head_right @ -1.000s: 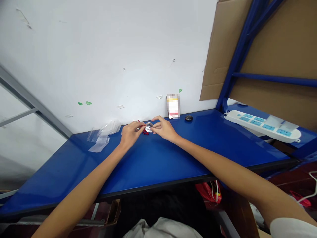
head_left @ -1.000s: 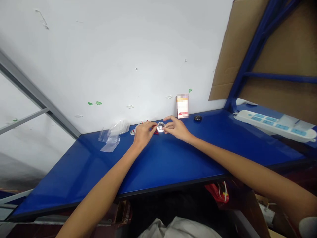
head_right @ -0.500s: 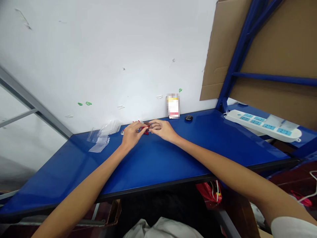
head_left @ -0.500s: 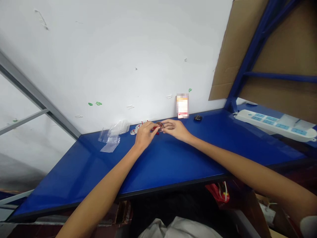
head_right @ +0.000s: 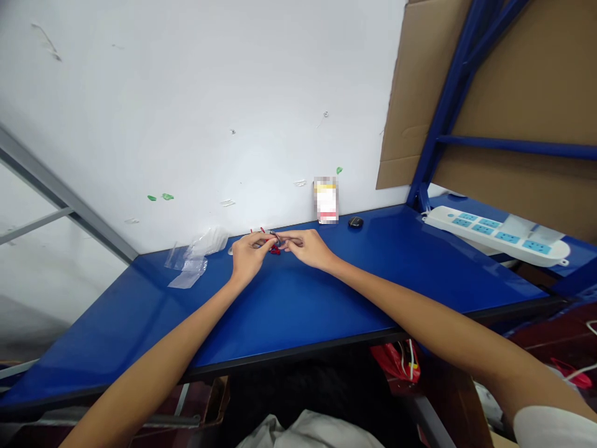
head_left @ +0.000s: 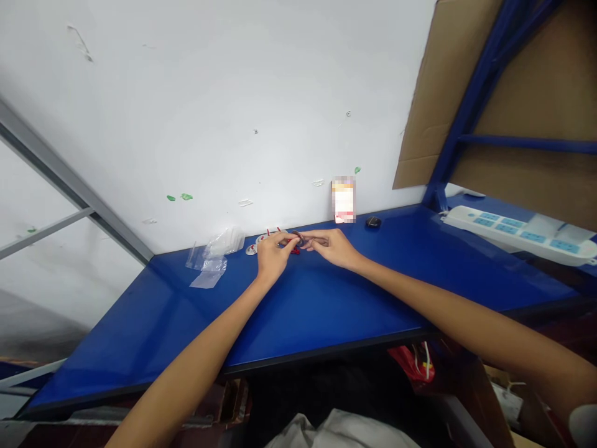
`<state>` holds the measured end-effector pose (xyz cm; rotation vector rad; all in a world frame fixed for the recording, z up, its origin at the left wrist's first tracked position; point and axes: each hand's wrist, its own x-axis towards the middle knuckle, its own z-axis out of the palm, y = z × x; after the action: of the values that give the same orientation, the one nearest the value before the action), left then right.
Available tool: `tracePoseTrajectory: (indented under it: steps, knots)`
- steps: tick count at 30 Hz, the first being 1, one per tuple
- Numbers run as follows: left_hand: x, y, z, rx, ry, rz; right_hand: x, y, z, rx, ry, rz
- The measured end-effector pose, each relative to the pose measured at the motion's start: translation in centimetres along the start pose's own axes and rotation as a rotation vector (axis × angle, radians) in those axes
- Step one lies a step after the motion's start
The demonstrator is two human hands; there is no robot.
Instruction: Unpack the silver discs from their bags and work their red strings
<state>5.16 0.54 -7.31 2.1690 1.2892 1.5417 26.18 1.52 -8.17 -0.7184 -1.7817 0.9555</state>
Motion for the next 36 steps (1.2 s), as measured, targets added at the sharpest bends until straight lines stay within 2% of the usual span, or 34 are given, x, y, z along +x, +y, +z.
tracePoseTrajectory:
  steps: [3,6,12,22,25,29,33,36]
  knots:
    - [0.0,-0.2,0.3,-0.122,-0.004,-0.143,-0.1,0.2,0.0,0.005,0.001,-0.01]
    - [0.0,-0.4,0.5,-0.315,-0.088,-0.272,-0.1,0.1,-0.1,-0.005,0.021,-0.045]
    - [0.0,-0.3,0.7,-0.585,-0.22,-0.419,-0.1,-0.7,-0.5,-0.128,0.048,-0.114]
    - [-0.2,-0.5,0.7,-0.688,-0.278,-0.482,0.0,-0.9,-1.7,-0.398,0.017,-0.311]
    - [0.0,-0.8,0.8,-0.7,-0.329,-0.504,-0.1,-1.1,-1.7,-0.537,-0.004,-0.304]
    - [0.6,-1.0,0.5,-0.596,-0.324,-0.429,-0.3,-1.8,-1.7,-0.701,0.023,-0.251]
    - [0.9,-0.5,-0.2,-0.319,-0.224,-0.226,-0.2,-2.6,-2.2,-0.804,-0.013,-0.257]
    - [0.7,0.1,-0.3,-0.157,-0.266,-0.05,-0.1,-3.1,-2.8,-0.804,-0.083,-0.263]
